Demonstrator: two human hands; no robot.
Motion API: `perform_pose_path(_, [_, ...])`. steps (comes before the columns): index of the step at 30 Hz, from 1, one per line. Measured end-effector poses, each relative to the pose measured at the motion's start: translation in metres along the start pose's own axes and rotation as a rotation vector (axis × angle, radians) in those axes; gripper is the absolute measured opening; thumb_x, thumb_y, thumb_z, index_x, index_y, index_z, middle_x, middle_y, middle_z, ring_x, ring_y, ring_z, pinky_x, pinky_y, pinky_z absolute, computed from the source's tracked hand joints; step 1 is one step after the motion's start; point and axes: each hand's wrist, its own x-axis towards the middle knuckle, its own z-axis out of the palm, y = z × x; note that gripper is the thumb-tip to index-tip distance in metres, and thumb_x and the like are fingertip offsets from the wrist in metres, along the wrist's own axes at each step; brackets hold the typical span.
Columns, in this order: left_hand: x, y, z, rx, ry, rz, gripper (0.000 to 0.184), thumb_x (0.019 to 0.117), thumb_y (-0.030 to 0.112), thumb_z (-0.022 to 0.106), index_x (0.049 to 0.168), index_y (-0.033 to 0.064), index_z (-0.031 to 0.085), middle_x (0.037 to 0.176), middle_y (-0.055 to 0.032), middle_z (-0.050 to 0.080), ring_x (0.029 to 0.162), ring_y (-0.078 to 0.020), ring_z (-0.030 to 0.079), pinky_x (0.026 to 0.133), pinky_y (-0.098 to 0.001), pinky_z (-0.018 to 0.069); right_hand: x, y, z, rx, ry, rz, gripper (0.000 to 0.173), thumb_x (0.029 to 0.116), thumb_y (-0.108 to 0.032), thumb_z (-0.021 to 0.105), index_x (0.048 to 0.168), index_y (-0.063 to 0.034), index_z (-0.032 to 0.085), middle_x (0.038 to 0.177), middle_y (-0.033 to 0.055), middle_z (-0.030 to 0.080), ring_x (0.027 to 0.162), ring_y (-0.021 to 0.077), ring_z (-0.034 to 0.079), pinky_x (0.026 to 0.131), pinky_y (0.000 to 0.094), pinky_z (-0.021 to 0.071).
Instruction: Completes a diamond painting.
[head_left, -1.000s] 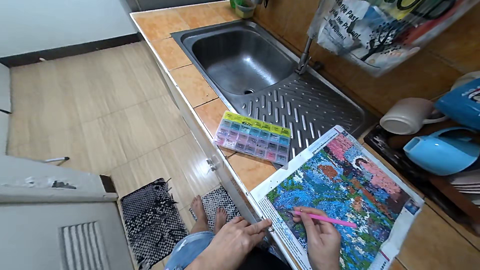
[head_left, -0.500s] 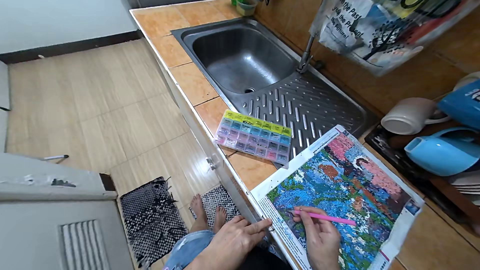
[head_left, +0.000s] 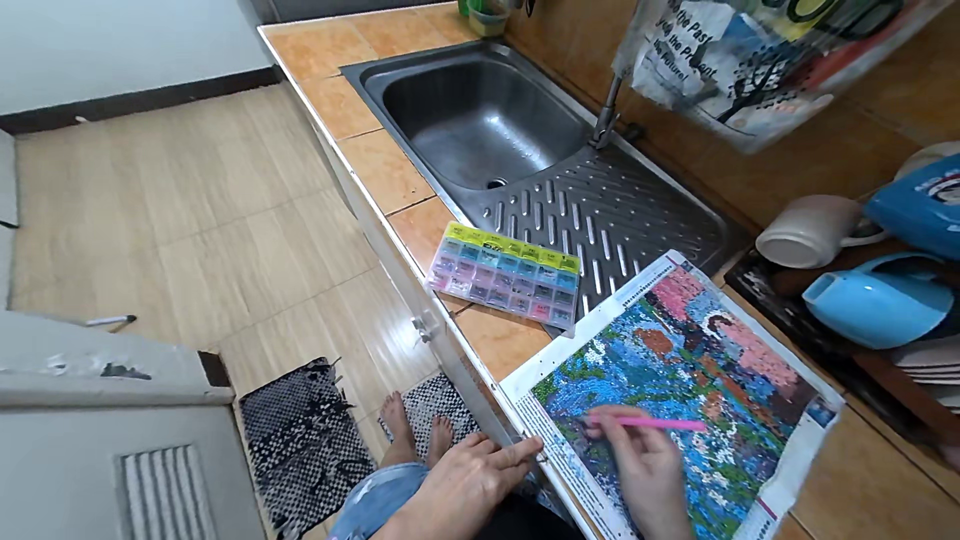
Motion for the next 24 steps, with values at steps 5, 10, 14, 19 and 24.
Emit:
perform_pose_path(5, [-0.002,0.001,-0.001,-0.007,-0.018,-0.017,0.027,0.0899,-0.005,0.061,0.106,0.0084,0.078,0.137,-0.0013,0.068,0.096,-0.0224,0.075,0.084,-0.0392,0.0593,0.024,-0.019,-0.022,0.598,0.284,0.599,0.034,0.1109,-0.008,0.028,0.094,-0.0063,0.058,0.079,0.0015,0.073,0.067,0.0088,0.071,0.064,0.021,0.0603])
perform_pose_path(10, [0.0,0.001,0.0,-0.014,-0.009,-0.017,0.026,0.0895,-0.005,0.061,0.104,0.0078,0.079,0.135,-0.0022,0.069,0.095,-0.0231,0.076,0.084,-0.0398,0.0597,0.021,-0.023,-0.022,0.622,0.275,0.579,0.032,0.1099,-0.005,0.03,0.094,-0.0054,0.058,0.079,0.0028,0.073,0.064,0.0081,0.07,0.061,0.0195,0.0592])
perform_pose_path(14, [-0.001,0.002,0.0,0.03,0.02,0.023,0.024,0.0901,-0.003,0.061,0.102,0.008,0.078,0.134,-0.003,0.069,0.093,-0.0218,0.075,0.083,-0.0378,0.0596,0.014,-0.021,-0.014,0.435,0.236,0.446,0.021,0.1059,0.0,0.038,0.098,-0.0033,0.057,0.083,0.0024,0.074,0.067,0.0099,0.072,0.064,0.0225,0.0615])
perform_pose_path(19, [0.0,0.003,0.0,0.086,0.054,0.058,0.026,0.0943,0.001,0.058,0.11,0.0118,0.076,0.136,-0.0057,0.068,0.095,-0.0212,0.075,0.082,-0.035,0.0586,0.003,-0.01,-0.007,0.199,0.131,0.21,0.012,0.0991,0.0,0.05,0.1,-0.0025,0.061,0.086,-0.0027,0.073,0.072,0.006,0.071,0.067,0.0221,0.0618])
perform_pose_path(24, [0.001,0.004,0.0,0.099,0.024,0.028,0.029,0.0926,-0.002,0.058,0.112,0.0097,0.076,0.137,-0.0057,0.067,0.094,-0.0219,0.075,0.082,-0.0357,0.0593,-0.004,0.0,0.001,0.04,0.073,-0.022,0.009,0.0965,-0.002,0.056,0.097,0.0015,0.065,0.091,-0.0045,0.072,0.077,-0.0018,0.069,0.07,0.0158,0.0601])
